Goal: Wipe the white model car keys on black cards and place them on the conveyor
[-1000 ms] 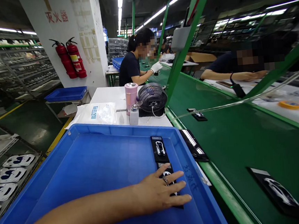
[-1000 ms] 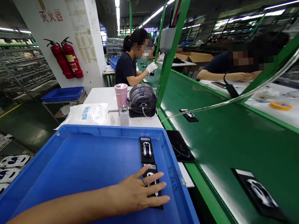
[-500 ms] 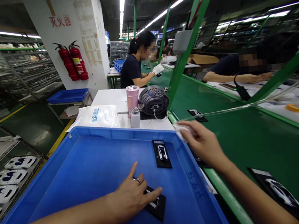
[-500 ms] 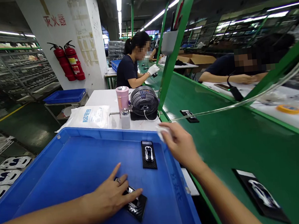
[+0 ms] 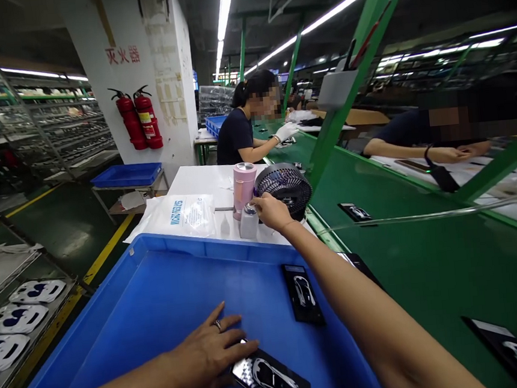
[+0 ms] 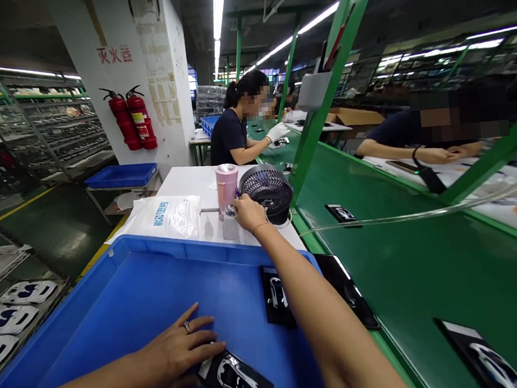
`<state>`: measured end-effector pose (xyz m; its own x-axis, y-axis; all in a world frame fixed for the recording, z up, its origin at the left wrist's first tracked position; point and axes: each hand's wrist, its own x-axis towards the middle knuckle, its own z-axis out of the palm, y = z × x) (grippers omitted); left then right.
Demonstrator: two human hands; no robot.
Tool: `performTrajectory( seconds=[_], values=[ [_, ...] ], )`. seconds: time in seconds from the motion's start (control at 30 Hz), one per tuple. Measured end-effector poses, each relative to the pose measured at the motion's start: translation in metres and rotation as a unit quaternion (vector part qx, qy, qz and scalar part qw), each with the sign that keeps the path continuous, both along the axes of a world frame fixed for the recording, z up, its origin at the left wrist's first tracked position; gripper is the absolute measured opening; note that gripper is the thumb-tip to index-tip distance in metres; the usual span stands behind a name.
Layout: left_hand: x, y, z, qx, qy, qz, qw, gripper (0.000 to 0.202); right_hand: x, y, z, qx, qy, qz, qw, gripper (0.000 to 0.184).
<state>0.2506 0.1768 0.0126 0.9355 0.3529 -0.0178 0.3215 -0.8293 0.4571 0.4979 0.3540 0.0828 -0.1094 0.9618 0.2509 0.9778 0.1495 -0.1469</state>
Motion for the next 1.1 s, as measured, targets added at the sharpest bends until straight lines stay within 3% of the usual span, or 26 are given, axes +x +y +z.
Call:
performTrajectory(
  seconds=[0.2,0.4,0.5,0.57,0.63,0.77,0.83,0.9,1.0,1.1],
  values=[
    [-0.008,-0.005,0.003,0.051,-0.054,0.000,0.997,0.079,0.001,0.000,0.003,-0.022,-0.031,0.000,0.999,0.024],
    [-0.012,-0.015,0.028,0.019,-0.225,0.084,0.971,0.072,-0.005,-0.003,0.006,-0.010,0.014,0.002,1.000,0.023],
    [-0.012,-0.023,0.037,-0.025,-0.271,0.146,0.951,0.068,-0.002,-0.007,0.021,0.023,0.067,0.004,0.998,0.022],
    [-0.012,-0.028,0.042,-0.081,-0.311,0.210,0.924,0.066,0.003,-0.021,0.034,0.062,0.114,0.006,0.991,0.020],
    [-0.012,-0.032,0.051,-0.182,-0.379,0.291,0.860,0.060,0.006,-0.047,0.043,0.098,0.166,0.023,0.981,0.017],
    [-0.006,-0.037,0.079,-0.418,-0.508,0.414,0.629,0.048,-0.007,-0.133,0.042,0.098,0.262,0.128,0.952,0.022],
    [0.000,-0.040,0.089,-0.470,-0.532,0.448,0.543,0.047,-0.021,-0.177,0.034,0.075,0.300,0.186,0.933,0.023],
    [0.008,-0.044,0.091,-0.490,-0.549,0.466,0.491,0.046,-0.036,-0.212,0.027,0.048,0.377,0.264,0.886,0.026],
    [0.020,-0.054,0.087,-0.506,-0.572,0.460,0.452,0.044,-0.055,-0.242,0.018,0.028,0.435,0.344,0.831,0.036],
    [0.031,-0.064,0.084,-0.502,-0.587,0.457,0.442,0.045,-0.066,-0.254,0.015,0.025,0.397,0.380,0.835,0.038]
  ],
)
